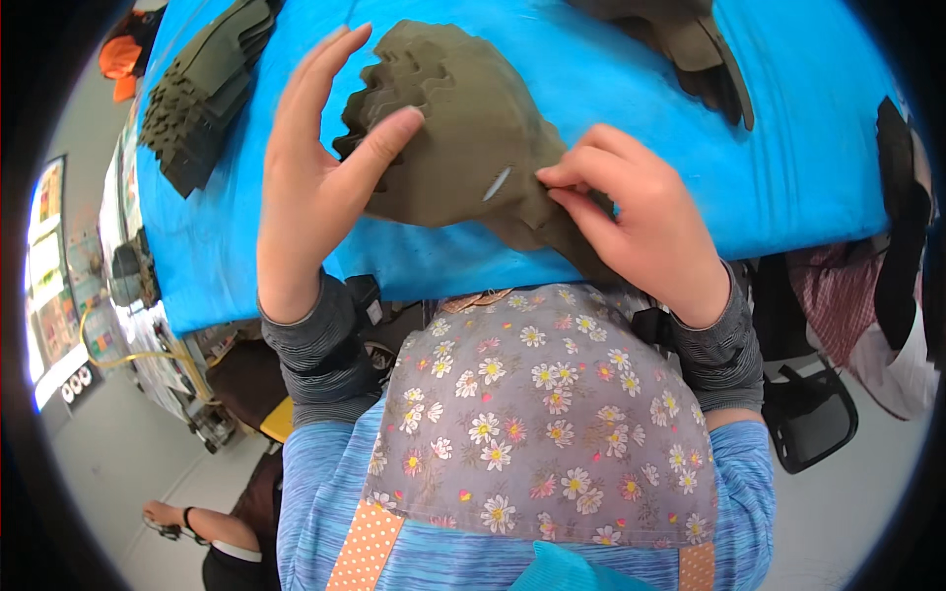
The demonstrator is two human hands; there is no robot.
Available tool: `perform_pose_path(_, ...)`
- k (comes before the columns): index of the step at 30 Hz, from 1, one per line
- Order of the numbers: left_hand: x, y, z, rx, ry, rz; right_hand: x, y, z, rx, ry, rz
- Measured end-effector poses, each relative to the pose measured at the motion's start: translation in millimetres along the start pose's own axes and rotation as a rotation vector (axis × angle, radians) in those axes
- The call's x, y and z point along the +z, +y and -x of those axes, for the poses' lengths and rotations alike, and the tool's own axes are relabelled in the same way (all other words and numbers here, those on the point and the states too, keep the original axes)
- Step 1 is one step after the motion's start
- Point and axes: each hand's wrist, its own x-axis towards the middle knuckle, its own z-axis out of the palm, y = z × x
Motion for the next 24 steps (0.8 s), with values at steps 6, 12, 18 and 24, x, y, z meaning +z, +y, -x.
perform_pose_path(6,-5,-4,24,-0.605,-0.446,0.650,-11,-6,0,0.025,0.088,0.064)
perform_pose_path(12,9,19,3,-0.724,-0.394,0.733,7,-18,-3,-0.437,0.202,0.131)
perform_pose_path(18,37,27,-3,-0.660,-0.317,0.953,33,-8,-6,-0.707,0.079,0.369)
perform_pose_path(24,47,22,1,-0.658,-0.298,0.918,43,8,-9,-0.721,0.204,0.443)
